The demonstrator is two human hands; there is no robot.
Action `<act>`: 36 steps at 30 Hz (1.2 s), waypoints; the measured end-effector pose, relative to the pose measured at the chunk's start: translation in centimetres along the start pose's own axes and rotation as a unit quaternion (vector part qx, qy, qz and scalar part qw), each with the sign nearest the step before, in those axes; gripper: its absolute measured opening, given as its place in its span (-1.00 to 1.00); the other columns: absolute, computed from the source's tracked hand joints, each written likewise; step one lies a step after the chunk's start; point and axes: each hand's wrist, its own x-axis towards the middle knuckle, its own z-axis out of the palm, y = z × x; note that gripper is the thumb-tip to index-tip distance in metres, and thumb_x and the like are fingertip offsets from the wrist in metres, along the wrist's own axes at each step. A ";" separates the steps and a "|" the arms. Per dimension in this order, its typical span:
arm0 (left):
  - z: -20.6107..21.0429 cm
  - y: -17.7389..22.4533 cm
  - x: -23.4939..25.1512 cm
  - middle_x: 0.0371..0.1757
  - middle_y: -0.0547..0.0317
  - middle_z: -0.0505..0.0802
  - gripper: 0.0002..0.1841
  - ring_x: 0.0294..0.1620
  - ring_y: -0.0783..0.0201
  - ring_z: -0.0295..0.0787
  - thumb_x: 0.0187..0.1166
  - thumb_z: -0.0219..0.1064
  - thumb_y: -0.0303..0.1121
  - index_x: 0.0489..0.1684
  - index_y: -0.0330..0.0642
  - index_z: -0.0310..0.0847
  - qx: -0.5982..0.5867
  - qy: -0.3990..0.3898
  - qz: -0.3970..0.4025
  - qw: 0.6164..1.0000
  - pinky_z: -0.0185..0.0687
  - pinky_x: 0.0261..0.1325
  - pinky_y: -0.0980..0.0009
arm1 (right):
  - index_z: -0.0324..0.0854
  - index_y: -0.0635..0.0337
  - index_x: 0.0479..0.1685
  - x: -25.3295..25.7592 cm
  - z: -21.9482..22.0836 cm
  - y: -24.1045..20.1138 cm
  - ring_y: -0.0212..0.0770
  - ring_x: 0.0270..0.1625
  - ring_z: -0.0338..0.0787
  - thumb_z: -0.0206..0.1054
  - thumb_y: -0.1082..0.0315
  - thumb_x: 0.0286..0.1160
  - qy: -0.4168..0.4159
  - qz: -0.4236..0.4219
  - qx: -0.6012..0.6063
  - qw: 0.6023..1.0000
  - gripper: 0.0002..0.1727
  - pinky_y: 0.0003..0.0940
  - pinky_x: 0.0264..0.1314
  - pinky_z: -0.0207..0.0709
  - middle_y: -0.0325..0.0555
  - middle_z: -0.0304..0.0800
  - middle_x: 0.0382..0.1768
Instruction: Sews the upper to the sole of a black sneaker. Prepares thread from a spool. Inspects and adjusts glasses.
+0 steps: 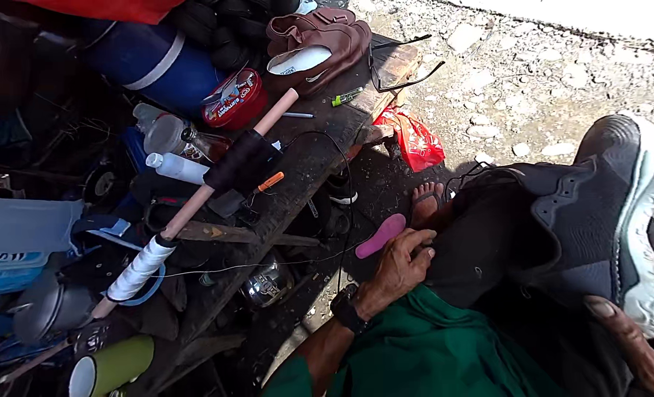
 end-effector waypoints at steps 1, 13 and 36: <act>0.1 0.2 -0.1 0.15 -0.17 0.84 -0.64 0.11 0.15 0.83 0.64 0.23 -0.46 0.34 -0.41 0.68 0.003 -0.001 0.004 1.000 0.74 0.25 0.28 | 0.14 0.68 0.67 -0.2 0.1 0.2 -0.14 0.68 0.45 0.49 0.07 0.48 0.004 0.001 0.001 1.000 -0.02 -0.45 0.71 0.30 0.56 0.29 0.62; 1.1 1.9 -1.7 0.22 -0.18 0.81 -0.65 0.17 0.17 0.82 0.64 0.25 -0.45 0.30 -0.42 0.71 0.069 -0.009 0.021 0.997 0.74 0.26 0.33 | 0.35 0.38 0.67 -1.1 0.6 2.5 -0.23 0.52 0.62 0.41 -0.18 0.48 0.057 -0.044 0.000 0.997 -0.08 -0.42 0.58 0.44 0.31 0.57 0.50; -4.0 4.6 -3.3 0.14 -0.08 0.85 -0.69 0.11 0.28 0.83 0.66 0.27 -0.46 0.26 -0.44 0.71 0.086 0.042 -0.003 0.995 0.76 0.23 0.40 | 0.36 0.40 0.65 -1.4 0.9 3.7 -0.18 0.50 0.63 0.43 -0.19 0.45 0.058 -0.034 0.037 0.997 -0.05 -0.36 0.58 0.44 0.34 0.58 0.48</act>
